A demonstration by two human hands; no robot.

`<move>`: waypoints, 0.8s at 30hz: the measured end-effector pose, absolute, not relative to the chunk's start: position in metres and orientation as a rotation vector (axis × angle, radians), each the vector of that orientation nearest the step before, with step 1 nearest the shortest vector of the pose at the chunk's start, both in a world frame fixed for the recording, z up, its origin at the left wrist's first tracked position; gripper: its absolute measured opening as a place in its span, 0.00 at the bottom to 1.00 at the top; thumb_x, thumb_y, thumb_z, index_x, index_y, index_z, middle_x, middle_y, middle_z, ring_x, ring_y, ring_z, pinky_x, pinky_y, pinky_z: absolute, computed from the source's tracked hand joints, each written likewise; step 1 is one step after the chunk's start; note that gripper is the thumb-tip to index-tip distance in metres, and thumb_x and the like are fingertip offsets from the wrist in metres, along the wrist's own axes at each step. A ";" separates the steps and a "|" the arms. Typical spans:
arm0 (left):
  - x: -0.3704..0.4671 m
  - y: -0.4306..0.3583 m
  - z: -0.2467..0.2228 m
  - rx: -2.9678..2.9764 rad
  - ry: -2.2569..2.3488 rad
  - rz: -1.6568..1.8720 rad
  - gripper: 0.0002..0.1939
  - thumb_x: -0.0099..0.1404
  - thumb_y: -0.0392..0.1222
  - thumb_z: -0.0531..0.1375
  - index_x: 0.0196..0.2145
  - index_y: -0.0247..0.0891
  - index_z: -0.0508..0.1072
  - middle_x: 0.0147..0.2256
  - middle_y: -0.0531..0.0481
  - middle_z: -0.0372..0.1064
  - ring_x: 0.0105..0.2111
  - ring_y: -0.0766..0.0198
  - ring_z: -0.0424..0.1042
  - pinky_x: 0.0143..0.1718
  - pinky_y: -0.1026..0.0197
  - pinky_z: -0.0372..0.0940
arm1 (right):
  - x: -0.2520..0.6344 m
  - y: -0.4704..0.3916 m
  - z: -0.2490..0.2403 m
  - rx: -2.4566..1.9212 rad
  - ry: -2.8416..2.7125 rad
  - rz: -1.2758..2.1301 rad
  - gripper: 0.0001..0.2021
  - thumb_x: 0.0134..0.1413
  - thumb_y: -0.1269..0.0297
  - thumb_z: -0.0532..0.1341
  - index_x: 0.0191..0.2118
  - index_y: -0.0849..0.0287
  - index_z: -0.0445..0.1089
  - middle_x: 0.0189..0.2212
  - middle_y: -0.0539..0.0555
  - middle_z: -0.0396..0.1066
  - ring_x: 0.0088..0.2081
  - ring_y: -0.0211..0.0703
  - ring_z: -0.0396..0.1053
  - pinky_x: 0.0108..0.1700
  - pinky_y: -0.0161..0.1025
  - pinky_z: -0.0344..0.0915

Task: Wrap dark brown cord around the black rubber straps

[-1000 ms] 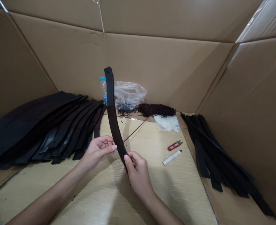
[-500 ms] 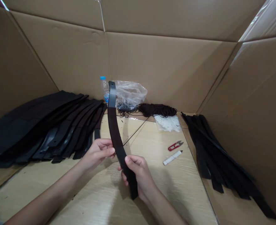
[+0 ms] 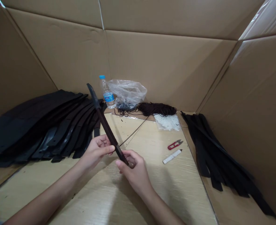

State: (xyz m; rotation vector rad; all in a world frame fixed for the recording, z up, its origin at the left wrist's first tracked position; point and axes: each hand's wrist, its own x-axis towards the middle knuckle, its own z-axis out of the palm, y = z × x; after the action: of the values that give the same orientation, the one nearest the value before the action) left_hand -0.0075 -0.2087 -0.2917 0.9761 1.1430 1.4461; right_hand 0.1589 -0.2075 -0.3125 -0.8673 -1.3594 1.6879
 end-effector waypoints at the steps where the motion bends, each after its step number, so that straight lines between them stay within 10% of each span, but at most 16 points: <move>1: -0.007 -0.209 -0.291 0.981 1.160 1.445 0.18 0.39 0.42 0.73 0.23 0.33 0.70 0.16 0.55 0.64 0.16 0.72 0.62 0.19 0.68 0.56 | 0.159 -0.207 -0.312 -0.903 -1.404 1.594 0.17 0.45 0.55 0.68 0.39 0.60 0.74 0.33 0.54 0.72 0.34 0.42 0.68 0.32 0.35 0.67; 8: -0.009 -0.208 -0.292 1.032 1.184 1.452 0.16 0.41 0.42 0.73 0.25 0.34 0.72 0.17 0.54 0.66 0.17 0.70 0.64 0.20 0.67 0.58 | 0.162 -0.207 -0.306 -0.927 -1.650 1.355 0.16 0.57 0.53 0.58 0.30 0.62 0.74 0.24 0.52 0.65 0.28 0.40 0.63 0.29 0.35 0.58; 24: -0.008 -0.210 -0.292 0.949 1.131 1.444 0.14 0.43 0.40 0.71 0.26 0.34 0.73 0.16 0.55 0.65 0.18 0.70 0.63 0.19 0.68 0.54 | 0.161 -0.208 -0.310 -0.930 -1.365 1.734 0.26 0.50 0.40 0.60 0.29 0.63 0.73 0.20 0.52 0.68 0.23 0.38 0.64 0.26 0.33 0.58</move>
State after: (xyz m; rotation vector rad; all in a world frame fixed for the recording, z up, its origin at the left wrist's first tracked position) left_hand -0.0076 -0.2104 -0.2920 0.9487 1.1307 1.4444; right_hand 0.1605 -0.2076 -0.3103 -0.9303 -1.3651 1.7339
